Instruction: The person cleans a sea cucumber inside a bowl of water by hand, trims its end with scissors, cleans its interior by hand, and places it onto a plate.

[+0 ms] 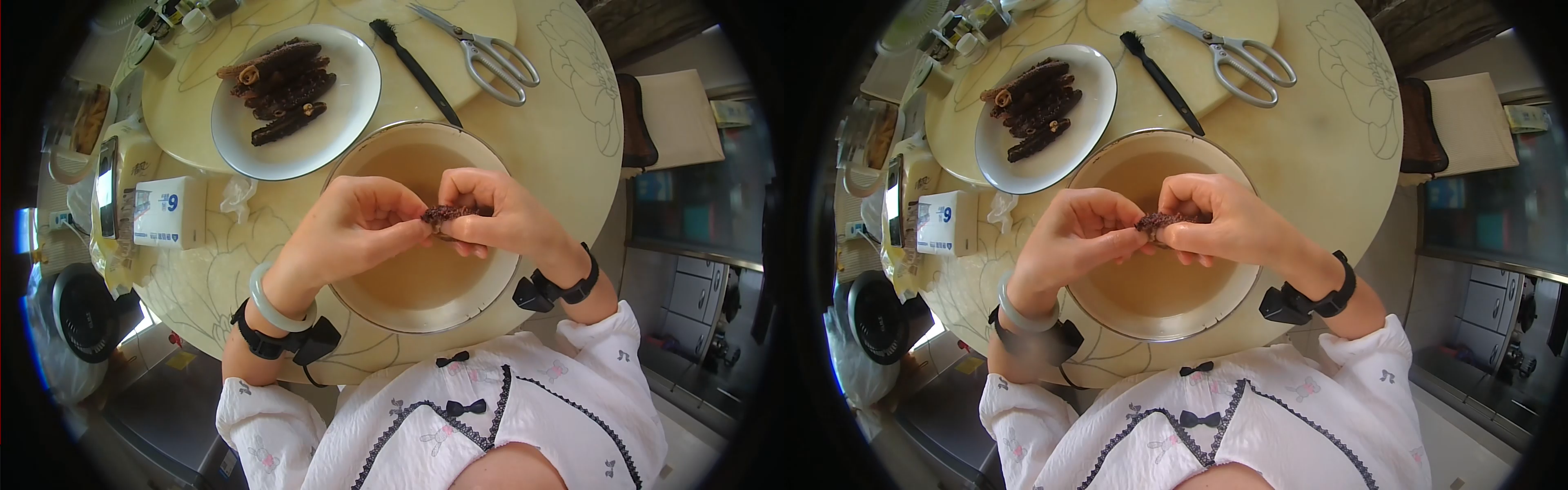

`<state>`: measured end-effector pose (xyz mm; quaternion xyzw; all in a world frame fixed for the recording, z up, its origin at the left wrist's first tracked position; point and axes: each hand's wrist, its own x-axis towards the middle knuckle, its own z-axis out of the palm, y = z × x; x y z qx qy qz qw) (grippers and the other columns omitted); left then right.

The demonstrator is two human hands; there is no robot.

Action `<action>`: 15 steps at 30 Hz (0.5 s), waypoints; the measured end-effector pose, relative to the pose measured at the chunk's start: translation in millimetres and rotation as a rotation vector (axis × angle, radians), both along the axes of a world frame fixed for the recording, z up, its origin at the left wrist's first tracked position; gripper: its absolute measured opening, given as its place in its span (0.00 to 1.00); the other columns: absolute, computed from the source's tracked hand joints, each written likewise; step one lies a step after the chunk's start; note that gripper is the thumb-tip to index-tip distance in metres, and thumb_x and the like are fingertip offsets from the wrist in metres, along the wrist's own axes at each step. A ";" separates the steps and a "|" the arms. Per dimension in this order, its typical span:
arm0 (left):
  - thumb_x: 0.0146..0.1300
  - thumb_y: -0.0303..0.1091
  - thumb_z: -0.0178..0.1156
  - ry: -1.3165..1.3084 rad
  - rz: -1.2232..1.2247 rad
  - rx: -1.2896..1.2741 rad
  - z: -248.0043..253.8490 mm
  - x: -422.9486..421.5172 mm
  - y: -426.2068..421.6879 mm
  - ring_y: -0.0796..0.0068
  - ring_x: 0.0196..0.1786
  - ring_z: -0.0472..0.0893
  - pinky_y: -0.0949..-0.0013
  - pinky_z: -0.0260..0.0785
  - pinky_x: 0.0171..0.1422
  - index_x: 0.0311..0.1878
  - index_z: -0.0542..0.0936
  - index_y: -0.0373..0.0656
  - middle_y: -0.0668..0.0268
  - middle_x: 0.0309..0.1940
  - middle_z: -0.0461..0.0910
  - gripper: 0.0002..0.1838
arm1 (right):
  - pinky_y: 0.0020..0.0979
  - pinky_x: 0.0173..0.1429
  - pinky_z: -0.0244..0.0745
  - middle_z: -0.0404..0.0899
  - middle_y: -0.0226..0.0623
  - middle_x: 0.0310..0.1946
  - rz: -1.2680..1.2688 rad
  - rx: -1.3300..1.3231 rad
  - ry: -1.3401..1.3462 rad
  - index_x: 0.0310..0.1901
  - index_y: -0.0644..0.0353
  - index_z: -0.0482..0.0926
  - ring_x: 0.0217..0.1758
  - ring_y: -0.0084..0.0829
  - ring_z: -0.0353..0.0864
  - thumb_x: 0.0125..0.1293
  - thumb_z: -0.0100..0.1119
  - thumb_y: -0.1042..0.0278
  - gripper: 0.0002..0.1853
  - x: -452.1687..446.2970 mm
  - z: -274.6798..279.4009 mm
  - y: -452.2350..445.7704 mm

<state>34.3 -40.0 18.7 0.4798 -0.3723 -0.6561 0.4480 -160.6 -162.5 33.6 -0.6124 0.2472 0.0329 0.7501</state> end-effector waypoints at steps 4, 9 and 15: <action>0.63 0.25 0.64 0.005 -0.008 -0.013 -0.6 -2.0 -0.3 0.79 0.39 0.84 0.78 0.76 0.44 0.43 0.81 0.29 0.62 0.35 0.85 0.09 | 0.18 0.26 0.67 0.80 0.29 0.27 -0.007 -0.007 -0.016 0.36 0.62 0.74 0.24 0.14 0.75 0.65 0.60 0.71 0.05 0.7 -0.8 0.8; 0.63 0.26 0.64 -0.019 0.017 -0.008 -1.3 -2.6 -0.3 0.79 0.39 0.84 0.78 0.76 0.43 0.42 0.81 0.29 0.62 0.35 0.85 0.09 | 0.18 0.26 0.69 0.80 0.29 0.28 0.014 -0.010 -0.012 0.37 0.62 0.74 0.26 0.15 0.78 0.65 0.62 0.72 0.06 2.7 3.0 -0.7; 0.64 0.27 0.65 -0.022 0.013 0.013 -3.6 -1.2 -0.3 0.80 0.37 0.84 0.79 0.75 0.38 0.43 0.80 0.29 0.62 0.35 0.85 0.10 | 0.18 0.26 0.70 0.80 0.29 0.28 -0.001 -0.018 -0.014 0.37 0.62 0.74 0.27 0.16 0.79 0.67 0.63 0.71 0.07 1.1 0.3 -0.4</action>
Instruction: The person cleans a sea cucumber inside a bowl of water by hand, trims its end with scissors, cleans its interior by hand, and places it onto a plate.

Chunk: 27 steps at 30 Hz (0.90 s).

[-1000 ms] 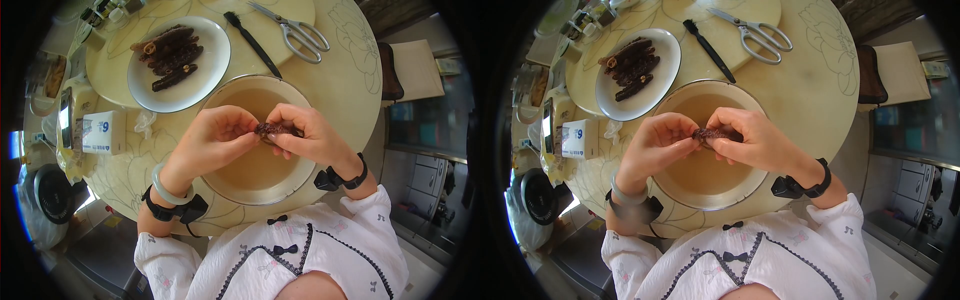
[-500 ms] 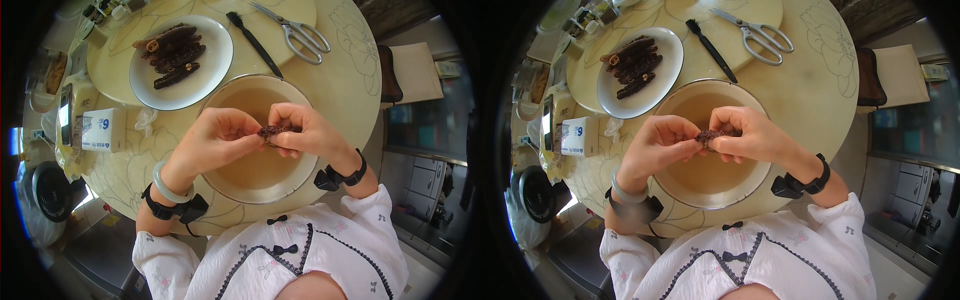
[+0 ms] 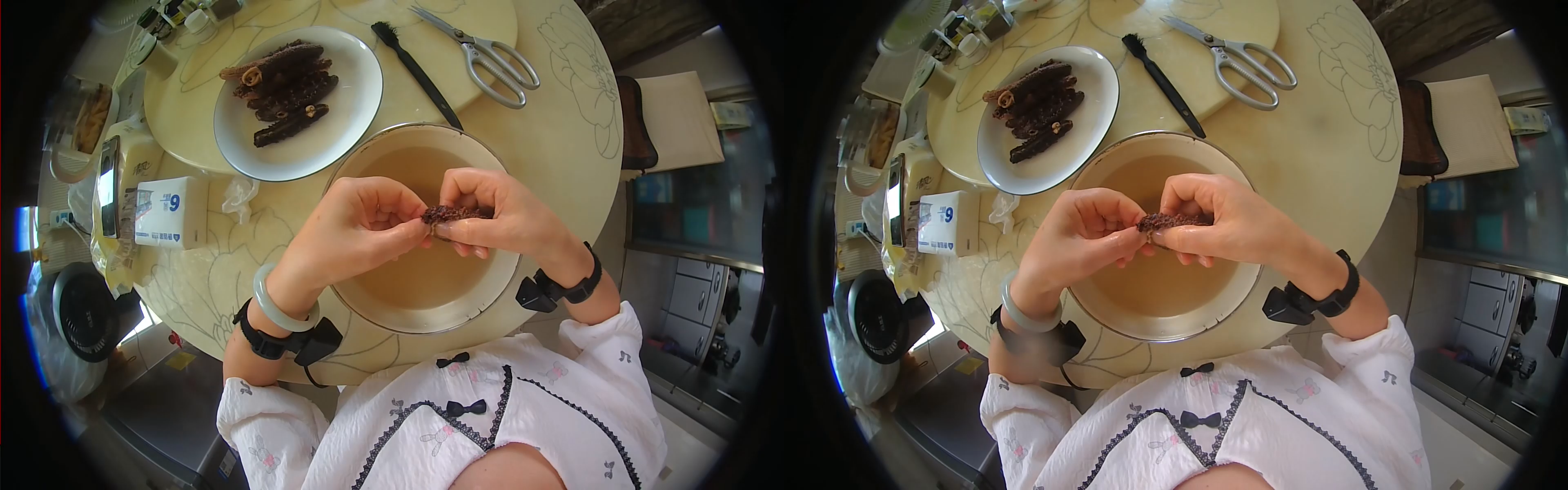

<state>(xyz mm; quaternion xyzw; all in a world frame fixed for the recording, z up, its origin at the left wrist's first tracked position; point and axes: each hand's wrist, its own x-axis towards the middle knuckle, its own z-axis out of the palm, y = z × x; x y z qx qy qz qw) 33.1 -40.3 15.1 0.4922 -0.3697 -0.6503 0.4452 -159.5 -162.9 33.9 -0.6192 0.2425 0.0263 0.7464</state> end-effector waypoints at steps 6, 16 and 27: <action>0.64 0.28 0.65 0.004 -0.004 0.007 1.1 -0.1 0.1 0.81 0.35 0.84 0.79 0.75 0.36 0.43 0.80 0.29 0.62 0.34 0.85 0.11 | 0.18 0.26 0.69 0.81 0.29 0.27 0.016 -0.029 0.010 0.37 0.61 0.74 0.25 0.15 0.78 0.68 0.64 0.68 0.09 -0.7 -1.8 0.0; 0.64 0.29 0.65 0.059 0.000 0.005 -0.6 0.6 0.0 0.82 0.32 0.81 0.79 0.74 0.36 0.44 0.80 0.30 0.63 0.33 0.85 0.11 | 0.18 0.25 0.69 0.81 0.28 0.27 0.011 -0.052 -0.006 0.37 0.61 0.74 0.25 0.15 0.78 0.69 0.64 0.68 0.09 2.0 2.0 2.7; 0.64 0.29 0.65 0.100 -0.002 0.030 1.7 0.5 -0.5 0.82 0.31 0.81 0.80 0.73 0.36 0.42 0.80 0.31 0.64 0.33 0.85 0.10 | 0.19 0.29 0.65 0.77 0.26 0.29 0.067 -0.167 0.008 0.37 0.59 0.72 0.27 0.13 0.74 0.64 0.61 0.72 0.07 2.3 5.4 0.4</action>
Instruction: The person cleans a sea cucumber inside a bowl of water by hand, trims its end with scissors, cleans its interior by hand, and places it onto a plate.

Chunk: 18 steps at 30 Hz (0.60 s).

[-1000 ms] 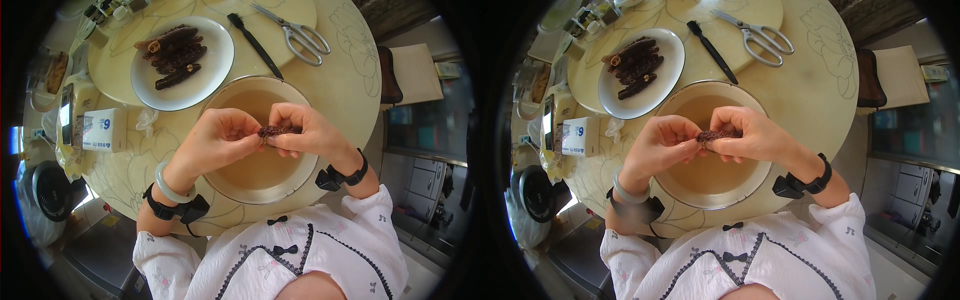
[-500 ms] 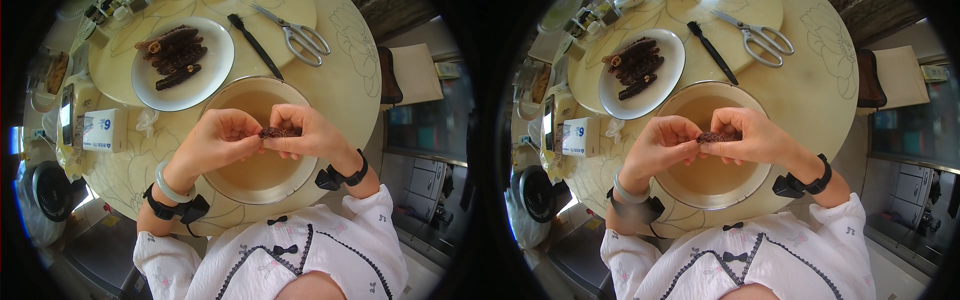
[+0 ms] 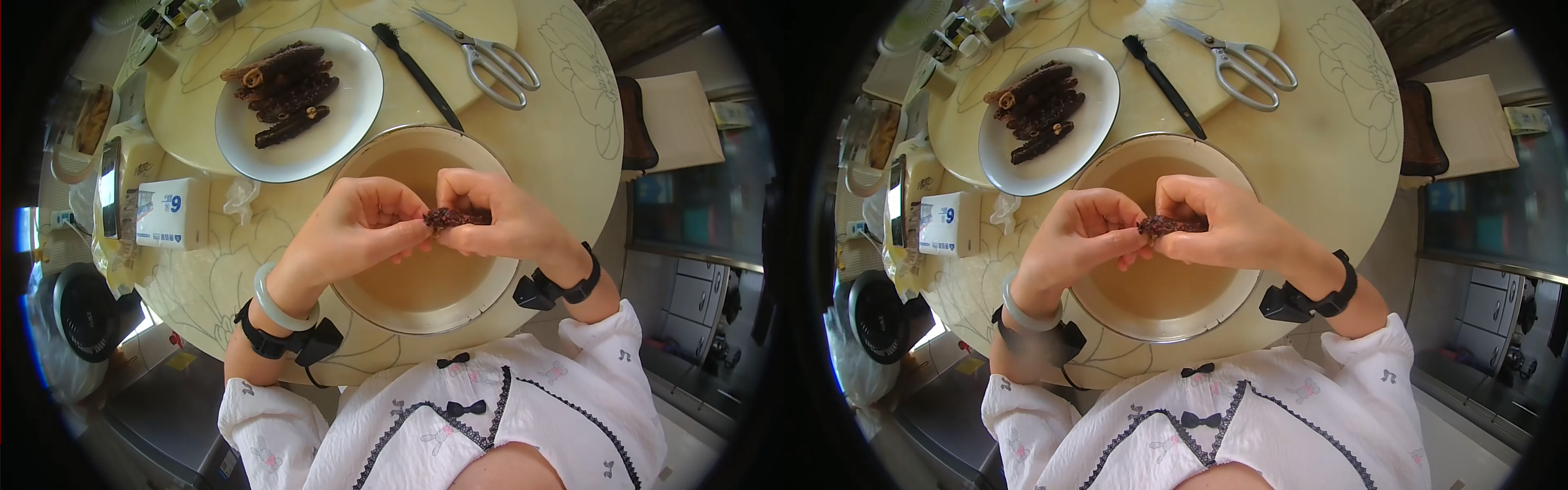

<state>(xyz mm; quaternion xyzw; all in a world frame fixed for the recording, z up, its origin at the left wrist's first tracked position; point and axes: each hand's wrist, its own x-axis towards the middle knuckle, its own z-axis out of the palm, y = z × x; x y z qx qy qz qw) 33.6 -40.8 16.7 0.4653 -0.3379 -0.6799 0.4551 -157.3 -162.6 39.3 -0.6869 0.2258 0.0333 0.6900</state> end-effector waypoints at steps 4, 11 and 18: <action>0.65 0.30 0.66 0.013 0.001 0.006 0.7 0.3 0.3 0.83 0.30 0.81 0.80 0.73 0.35 0.42 0.80 0.32 0.64 0.32 0.84 0.10 | 0.19 0.29 0.66 0.76 0.25 0.29 -0.026 0.143 0.008 0.37 0.59 0.71 0.27 0.13 0.74 0.64 0.61 0.72 0.07 1.9 5.8 1.9; 0.66 0.30 0.65 0.064 0.009 0.004 -0.6 1.1 -0.2 0.82 0.30 0.80 0.79 0.74 0.35 0.41 0.80 0.32 0.63 0.31 0.84 0.10 | 0.19 0.29 0.66 0.78 0.26 0.30 -0.064 0.137 0.004 0.37 0.60 0.71 0.27 0.13 0.74 0.67 0.64 0.68 0.10 -0.2 6.4 1.9; 0.67 0.29 0.64 0.083 0.023 -0.012 -3.6 0.9 -0.4 0.81 0.30 0.81 0.78 0.74 0.36 0.42 0.79 0.33 0.64 0.30 0.84 0.09 | 0.20 0.30 0.64 0.77 0.26 0.28 -0.083 -0.085 -0.068 0.35 0.60 0.72 0.29 0.13 0.71 0.65 0.68 0.65 0.13 0.3 -2.2 5.3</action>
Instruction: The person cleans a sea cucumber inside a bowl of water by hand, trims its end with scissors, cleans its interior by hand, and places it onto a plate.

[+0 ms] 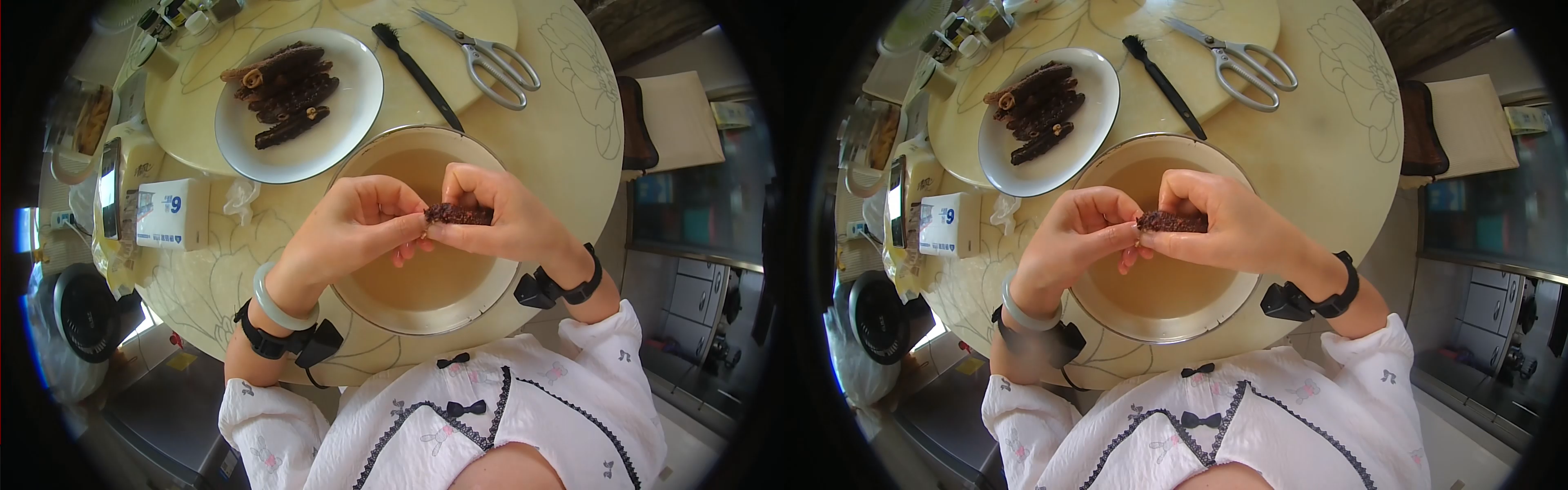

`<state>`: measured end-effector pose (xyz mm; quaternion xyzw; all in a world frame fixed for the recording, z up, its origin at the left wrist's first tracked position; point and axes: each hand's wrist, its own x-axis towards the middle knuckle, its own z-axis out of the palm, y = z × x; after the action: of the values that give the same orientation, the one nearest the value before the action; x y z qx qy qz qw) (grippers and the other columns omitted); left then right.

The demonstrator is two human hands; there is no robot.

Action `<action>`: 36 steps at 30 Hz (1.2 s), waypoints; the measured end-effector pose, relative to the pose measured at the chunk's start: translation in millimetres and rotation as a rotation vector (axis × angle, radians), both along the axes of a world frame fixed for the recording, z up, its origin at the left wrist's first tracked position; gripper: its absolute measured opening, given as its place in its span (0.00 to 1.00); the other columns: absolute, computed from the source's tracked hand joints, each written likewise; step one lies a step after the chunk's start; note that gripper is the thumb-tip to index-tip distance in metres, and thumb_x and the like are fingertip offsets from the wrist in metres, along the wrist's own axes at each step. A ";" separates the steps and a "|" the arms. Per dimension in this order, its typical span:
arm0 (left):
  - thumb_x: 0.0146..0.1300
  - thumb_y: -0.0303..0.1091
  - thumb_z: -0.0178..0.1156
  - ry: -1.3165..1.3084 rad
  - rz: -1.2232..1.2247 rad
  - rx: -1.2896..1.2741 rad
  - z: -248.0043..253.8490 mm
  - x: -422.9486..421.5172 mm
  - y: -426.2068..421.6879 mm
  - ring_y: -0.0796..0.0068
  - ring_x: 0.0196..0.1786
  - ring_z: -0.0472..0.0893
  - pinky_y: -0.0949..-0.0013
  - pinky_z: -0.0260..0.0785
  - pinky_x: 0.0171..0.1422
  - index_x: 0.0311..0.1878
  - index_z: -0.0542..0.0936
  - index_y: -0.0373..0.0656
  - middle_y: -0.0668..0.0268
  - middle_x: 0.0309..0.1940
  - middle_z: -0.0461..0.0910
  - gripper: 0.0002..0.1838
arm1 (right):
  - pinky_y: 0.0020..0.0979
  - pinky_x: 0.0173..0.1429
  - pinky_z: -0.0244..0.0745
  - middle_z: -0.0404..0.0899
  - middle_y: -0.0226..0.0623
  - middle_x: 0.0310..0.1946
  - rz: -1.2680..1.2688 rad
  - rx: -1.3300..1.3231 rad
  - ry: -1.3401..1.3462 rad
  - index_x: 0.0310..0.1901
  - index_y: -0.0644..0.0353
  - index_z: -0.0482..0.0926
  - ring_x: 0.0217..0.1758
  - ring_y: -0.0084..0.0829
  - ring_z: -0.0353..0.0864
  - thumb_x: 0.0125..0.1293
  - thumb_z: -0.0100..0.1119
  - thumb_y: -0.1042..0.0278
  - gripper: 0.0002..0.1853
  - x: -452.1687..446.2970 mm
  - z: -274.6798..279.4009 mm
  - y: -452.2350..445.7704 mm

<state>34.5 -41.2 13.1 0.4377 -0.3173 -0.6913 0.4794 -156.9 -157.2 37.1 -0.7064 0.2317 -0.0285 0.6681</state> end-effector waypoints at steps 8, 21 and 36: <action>0.67 0.28 0.63 0.028 0.000 0.008 -1.5 -1.5 0.3 0.81 0.29 0.80 0.78 0.74 0.35 0.42 0.79 0.32 0.66 0.30 0.82 0.08 | 0.21 0.29 0.62 0.73 0.27 0.25 0.050 -0.316 -0.001 0.34 0.60 0.70 0.27 0.15 0.70 0.61 0.71 0.68 0.15 1.8 -2.7 1.3; 0.60 0.23 0.62 -1.050 0.046 -0.403 -4.7 -17.8 5.2 0.69 0.39 0.81 0.67 0.74 0.45 0.44 0.79 0.36 0.64 0.36 0.81 0.08 | 0.39 0.35 0.75 0.82 0.44 0.28 0.127 -0.708 0.063 0.42 0.65 0.73 0.30 0.44 0.82 0.64 0.61 0.67 0.12 -5.5 -5.4 1.0; 0.60 0.24 0.62 -1.193 -0.030 -0.495 -8.3 -15.2 6.6 0.60 0.40 0.81 0.63 0.74 0.46 0.48 0.77 0.35 0.57 0.38 0.82 0.12 | 0.35 0.34 0.73 0.80 0.42 0.24 0.097 -0.662 0.051 0.39 0.64 0.74 0.26 0.39 0.80 0.61 0.62 0.68 0.10 0.4 -12.8 -1.4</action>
<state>19.4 -34.6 4.8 0.6187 -0.6855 -0.2423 0.2977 -156.5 -158.6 24.3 -0.8957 0.1927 -0.0529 0.3971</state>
